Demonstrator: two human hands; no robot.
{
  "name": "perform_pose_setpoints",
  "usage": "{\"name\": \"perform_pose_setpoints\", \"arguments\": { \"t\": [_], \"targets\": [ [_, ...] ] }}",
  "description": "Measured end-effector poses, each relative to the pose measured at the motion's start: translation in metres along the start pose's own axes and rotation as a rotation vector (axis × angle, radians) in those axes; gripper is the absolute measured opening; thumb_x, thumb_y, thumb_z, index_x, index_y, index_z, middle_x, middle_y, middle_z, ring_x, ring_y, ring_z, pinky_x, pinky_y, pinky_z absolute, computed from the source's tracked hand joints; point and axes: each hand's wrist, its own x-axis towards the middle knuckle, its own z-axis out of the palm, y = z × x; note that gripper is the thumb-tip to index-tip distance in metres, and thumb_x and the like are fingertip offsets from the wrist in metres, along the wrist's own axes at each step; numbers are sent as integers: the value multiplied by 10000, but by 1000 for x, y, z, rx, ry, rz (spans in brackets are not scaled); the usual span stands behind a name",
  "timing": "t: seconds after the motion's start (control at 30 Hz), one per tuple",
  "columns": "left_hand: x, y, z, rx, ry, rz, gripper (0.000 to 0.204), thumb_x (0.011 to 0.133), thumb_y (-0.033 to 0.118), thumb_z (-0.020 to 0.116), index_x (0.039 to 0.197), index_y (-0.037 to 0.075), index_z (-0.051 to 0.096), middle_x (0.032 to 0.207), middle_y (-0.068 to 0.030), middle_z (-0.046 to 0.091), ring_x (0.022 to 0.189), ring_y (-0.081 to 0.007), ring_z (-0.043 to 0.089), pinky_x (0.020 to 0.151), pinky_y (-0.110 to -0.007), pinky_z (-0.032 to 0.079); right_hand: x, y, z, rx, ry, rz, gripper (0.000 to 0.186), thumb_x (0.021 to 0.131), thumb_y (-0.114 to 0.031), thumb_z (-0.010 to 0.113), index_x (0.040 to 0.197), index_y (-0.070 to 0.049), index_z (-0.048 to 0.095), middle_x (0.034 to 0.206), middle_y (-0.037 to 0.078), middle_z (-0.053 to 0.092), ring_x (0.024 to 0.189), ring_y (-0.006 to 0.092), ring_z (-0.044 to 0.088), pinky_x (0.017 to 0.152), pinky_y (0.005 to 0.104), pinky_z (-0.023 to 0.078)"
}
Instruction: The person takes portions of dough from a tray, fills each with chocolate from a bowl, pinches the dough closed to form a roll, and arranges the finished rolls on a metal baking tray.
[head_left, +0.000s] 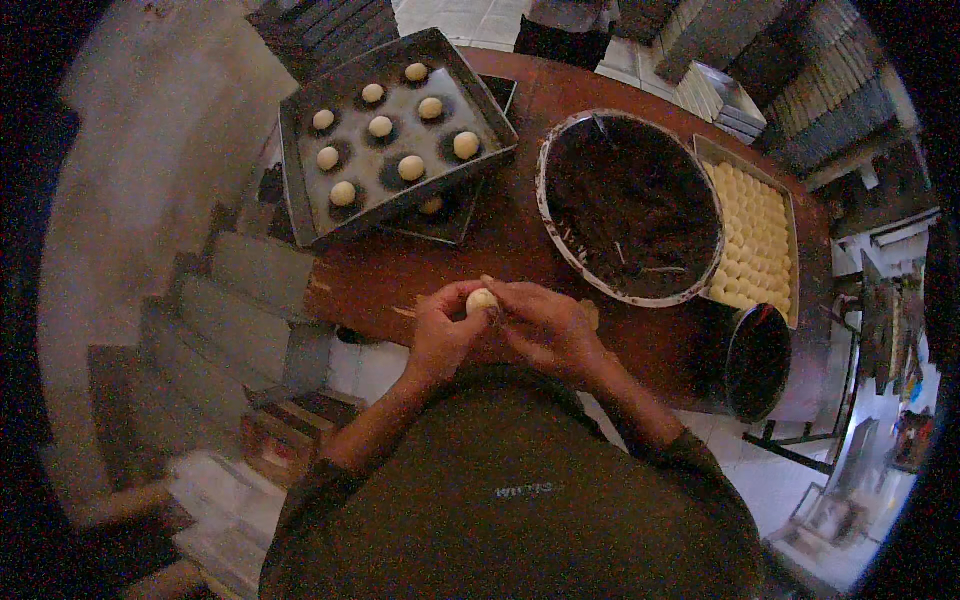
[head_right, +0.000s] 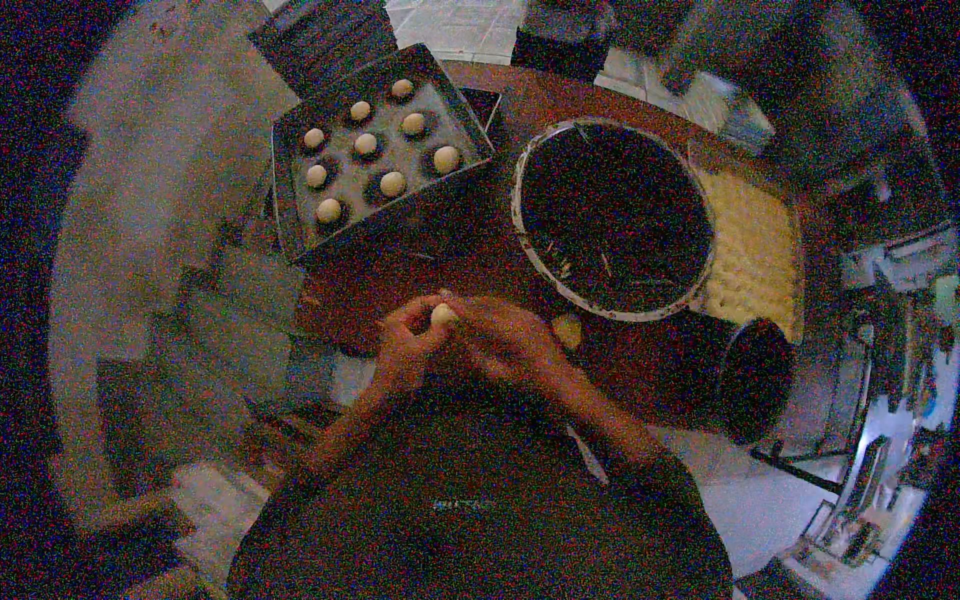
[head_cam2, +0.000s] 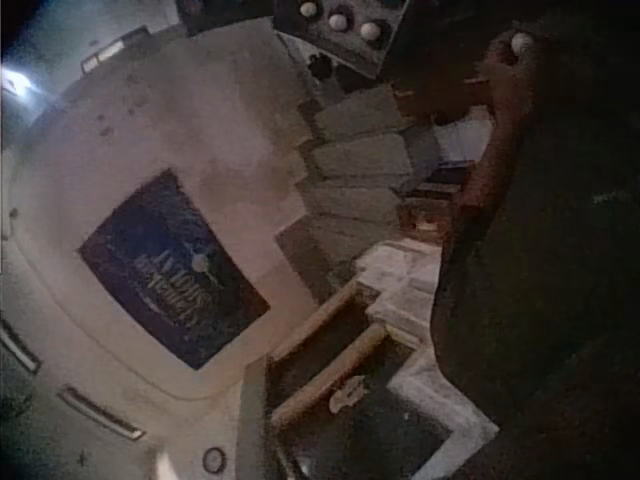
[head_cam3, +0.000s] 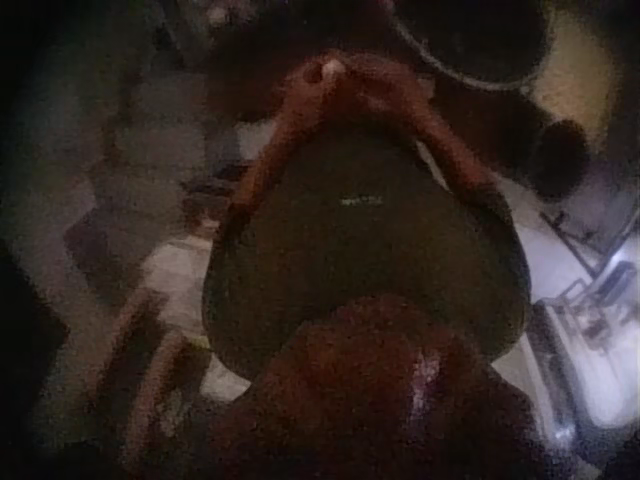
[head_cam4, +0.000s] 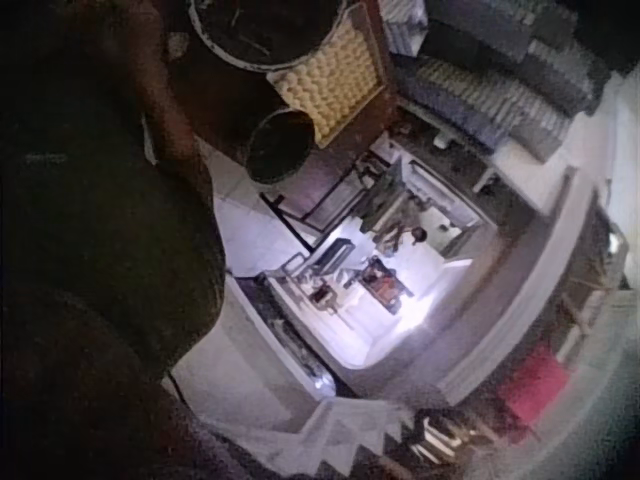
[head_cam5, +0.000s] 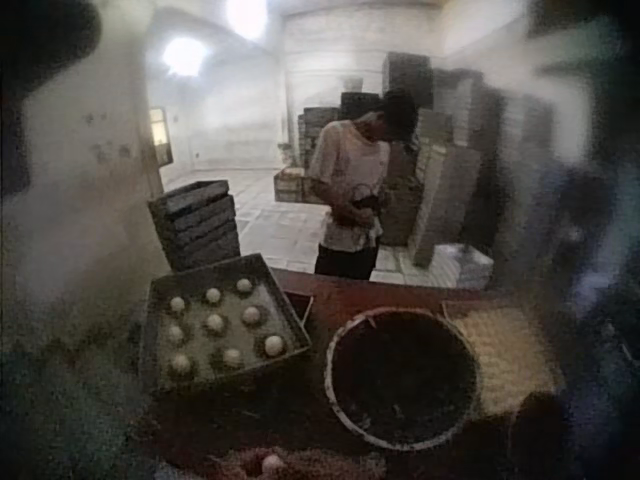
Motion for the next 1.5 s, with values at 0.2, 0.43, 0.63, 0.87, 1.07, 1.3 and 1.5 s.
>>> {"name": "perform_pose_setpoints", "arguments": {
  "t": [0.2,0.43,0.63,0.87,1.07,1.3,1.5],
  "targets": [
    [-16,2,14,-611,-37,244,672,892,235,820,1448,18,511,1295,-114,654,1132,-192,655,1000,-325,534,1,-2,7,539,233,525,235,868,-51,789,1094,8,769,1067,131,770,961,218,739,865,298,582],
    [11,-35,16,-208,243,40,254,935,311,787,895,83,683,836,21,692,786,-99,650,665,-303,540,-14,-6,35,102,-341,241,408,956,-193,649,1337,-48,630,1152,143,676,1025,248,671,827,395,559],
    [26,-32,-18,-371,176,-63,359,938,425,760,825,104,647,815,17,677,754,-90,624,633,-302,520,-2,-19,30,-19,-503,120,398,881,-180,700,1252,-47,648,1184,190,641,1049,381,654,869,465,546],
    [56,-147,-20,-358,-165,191,320,912,246,718,1120,33,600,1091,-112,682,950,-193,651,787,-378,551,20,38,84,-265,-113,-168,353,856,-110,748,1196,-52,674,1181,151,647,1109,366,629,928,439,511],
    [49,-167,-107,748,291,190,762,933,520,663,1469,16,465,1431,-237,534,1281,-437,544,1062,-518,459,-100,221,78,-921,-348,-20,361,885,-262,677,1151,-18,671,1114,169,646,1020,391,623,939,461,503],
    [53,-173,-119,925,469,221,789,939,607,598,1486,50,487,1585,-224,408,1414,-441,428,1150,-628,323,-39,173,139,-631,-127,35,274,846,-201,731,1015,-10,631,1046,196,618,1025,430,583,879,528,485],
    [57,-169,-114,949,482,270,798,915,614,635,1472,56,517,1553,-215,455,1390,-418,463,1124,-615,357,-22,200,83,-632,-149,0,260,852,-179,743,1024,-21,628,1043,201,603,995,429,569,866,525,473]
  ]
}}
